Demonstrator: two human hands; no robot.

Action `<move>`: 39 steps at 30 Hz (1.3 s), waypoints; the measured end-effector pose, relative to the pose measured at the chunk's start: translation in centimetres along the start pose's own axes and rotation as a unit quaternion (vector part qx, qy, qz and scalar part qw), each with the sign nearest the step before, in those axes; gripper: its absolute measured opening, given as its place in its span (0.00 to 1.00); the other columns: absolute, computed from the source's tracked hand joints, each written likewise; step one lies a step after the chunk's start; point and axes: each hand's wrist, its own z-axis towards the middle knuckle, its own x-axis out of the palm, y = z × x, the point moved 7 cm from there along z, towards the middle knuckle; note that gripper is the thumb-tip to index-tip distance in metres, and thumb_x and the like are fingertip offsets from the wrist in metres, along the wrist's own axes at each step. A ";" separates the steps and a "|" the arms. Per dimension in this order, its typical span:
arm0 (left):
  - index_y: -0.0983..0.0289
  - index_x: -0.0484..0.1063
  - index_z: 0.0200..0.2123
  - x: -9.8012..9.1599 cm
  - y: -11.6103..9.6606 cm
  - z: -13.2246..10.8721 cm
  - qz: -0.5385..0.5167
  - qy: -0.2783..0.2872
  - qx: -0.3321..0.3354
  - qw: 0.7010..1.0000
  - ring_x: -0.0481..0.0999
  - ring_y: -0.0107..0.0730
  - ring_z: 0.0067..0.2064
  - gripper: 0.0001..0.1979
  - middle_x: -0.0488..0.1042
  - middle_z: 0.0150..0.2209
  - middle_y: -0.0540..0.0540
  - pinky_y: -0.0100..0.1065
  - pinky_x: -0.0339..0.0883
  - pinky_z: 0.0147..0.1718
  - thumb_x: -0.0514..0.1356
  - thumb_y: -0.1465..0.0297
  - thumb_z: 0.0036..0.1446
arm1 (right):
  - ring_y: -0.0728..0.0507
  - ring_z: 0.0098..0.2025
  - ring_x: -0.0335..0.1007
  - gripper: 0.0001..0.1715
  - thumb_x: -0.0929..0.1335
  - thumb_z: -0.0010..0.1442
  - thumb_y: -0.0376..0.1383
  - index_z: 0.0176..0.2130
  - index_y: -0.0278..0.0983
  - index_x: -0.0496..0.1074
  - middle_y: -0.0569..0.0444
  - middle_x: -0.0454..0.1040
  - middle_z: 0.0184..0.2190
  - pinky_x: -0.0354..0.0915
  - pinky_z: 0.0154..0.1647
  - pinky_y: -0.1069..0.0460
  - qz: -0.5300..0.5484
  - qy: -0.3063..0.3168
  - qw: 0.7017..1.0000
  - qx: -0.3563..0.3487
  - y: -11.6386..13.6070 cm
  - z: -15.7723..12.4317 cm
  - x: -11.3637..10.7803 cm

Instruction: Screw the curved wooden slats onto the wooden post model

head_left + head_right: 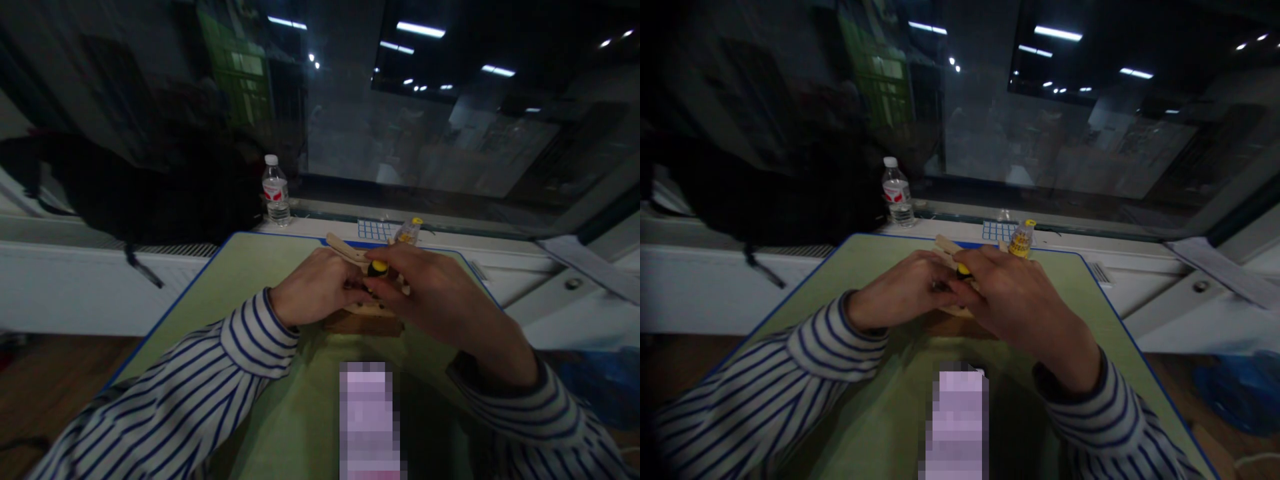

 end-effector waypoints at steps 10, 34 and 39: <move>0.64 0.78 0.31 0.0 0.0 0.0 -0.027 0.021 0.004 0.999 0.75 0.30 0.33 0.06 0.77 0.29 0.52 0.29 0.62 0.35 0.63 0.68 0.58 | 0.42 0.49 0.74 0.16 0.62 0.65 0.34 0.51 0.36 0.71 0.48 0.76 0.50 0.69 0.48 0.46 0.045 0.007 0.999 -0.025 0.5 -0.1 0.0; 0.64 0.79 0.32 -0.2 -0.2 -0.1 -0.023 0.017 -0.002 1.000 0.74 0.30 0.32 0.06 0.78 0.29 0.52 0.30 0.62 0.34 0.63 0.68 0.57 | 0.40 0.41 0.75 0.16 0.62 0.66 0.37 0.51 0.36 0.71 0.48 0.77 0.45 0.68 0.39 0.47 -0.009 0.023 1.000 0.016 0.0 0.0 0.4; 0.64 0.78 0.29 -0.1 -0.1 0.0 -0.016 -0.009 -0.007 1.000 0.75 0.31 0.33 0.11 0.78 0.29 0.53 0.31 0.63 0.36 0.63 0.64 0.58 | 0.39 0.42 0.75 0.17 0.63 0.66 0.38 0.51 0.35 0.71 0.48 0.78 0.45 0.69 0.39 0.45 -0.006 0.013 1.000 0.016 0.0 -0.1 0.2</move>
